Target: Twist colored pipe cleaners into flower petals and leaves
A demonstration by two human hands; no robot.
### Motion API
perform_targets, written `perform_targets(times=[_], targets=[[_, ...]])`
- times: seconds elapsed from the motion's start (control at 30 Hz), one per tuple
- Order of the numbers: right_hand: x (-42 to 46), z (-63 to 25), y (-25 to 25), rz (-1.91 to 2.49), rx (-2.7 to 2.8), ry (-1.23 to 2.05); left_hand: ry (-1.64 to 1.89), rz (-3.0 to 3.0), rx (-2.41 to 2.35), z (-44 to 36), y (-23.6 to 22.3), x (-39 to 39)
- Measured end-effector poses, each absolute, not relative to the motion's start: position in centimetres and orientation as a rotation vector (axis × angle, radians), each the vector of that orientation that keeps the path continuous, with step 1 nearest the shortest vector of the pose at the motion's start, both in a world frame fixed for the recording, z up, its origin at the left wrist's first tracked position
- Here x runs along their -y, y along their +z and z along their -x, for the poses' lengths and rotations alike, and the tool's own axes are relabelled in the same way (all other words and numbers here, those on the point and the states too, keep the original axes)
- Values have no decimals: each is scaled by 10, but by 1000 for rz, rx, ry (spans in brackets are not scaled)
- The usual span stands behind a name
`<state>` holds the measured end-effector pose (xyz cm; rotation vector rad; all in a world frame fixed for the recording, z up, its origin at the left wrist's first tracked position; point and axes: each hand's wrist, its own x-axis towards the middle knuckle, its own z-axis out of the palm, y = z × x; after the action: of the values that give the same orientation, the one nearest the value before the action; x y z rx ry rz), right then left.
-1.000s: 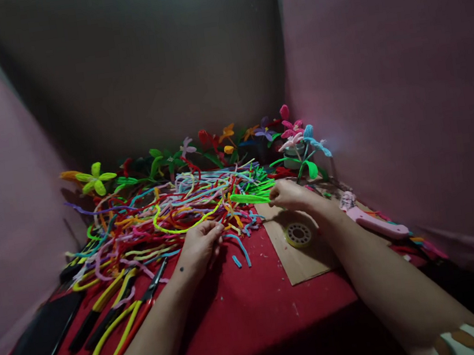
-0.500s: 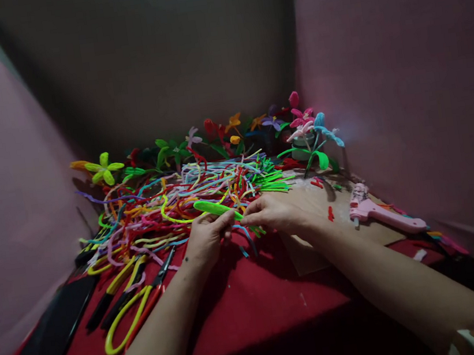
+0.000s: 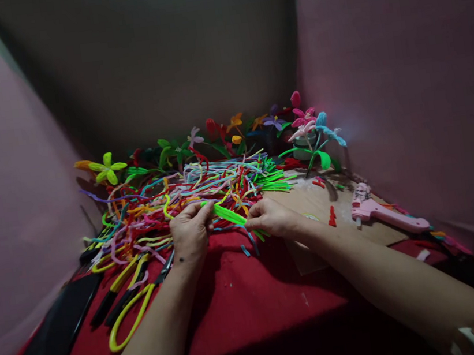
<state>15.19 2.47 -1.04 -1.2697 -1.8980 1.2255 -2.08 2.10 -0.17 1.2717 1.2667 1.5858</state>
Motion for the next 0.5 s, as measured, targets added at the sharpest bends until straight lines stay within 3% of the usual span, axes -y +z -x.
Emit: perform_targets(times=[0.27, 0.5], targets=[[-23, -152, -9, 1258, 1878, 1247, 1591, -1270, -1274, 19, 0, -19], [-24, -151, -13, 1205, 1807, 1328, 1338, -1276, -1157, 18, -5, -19]])
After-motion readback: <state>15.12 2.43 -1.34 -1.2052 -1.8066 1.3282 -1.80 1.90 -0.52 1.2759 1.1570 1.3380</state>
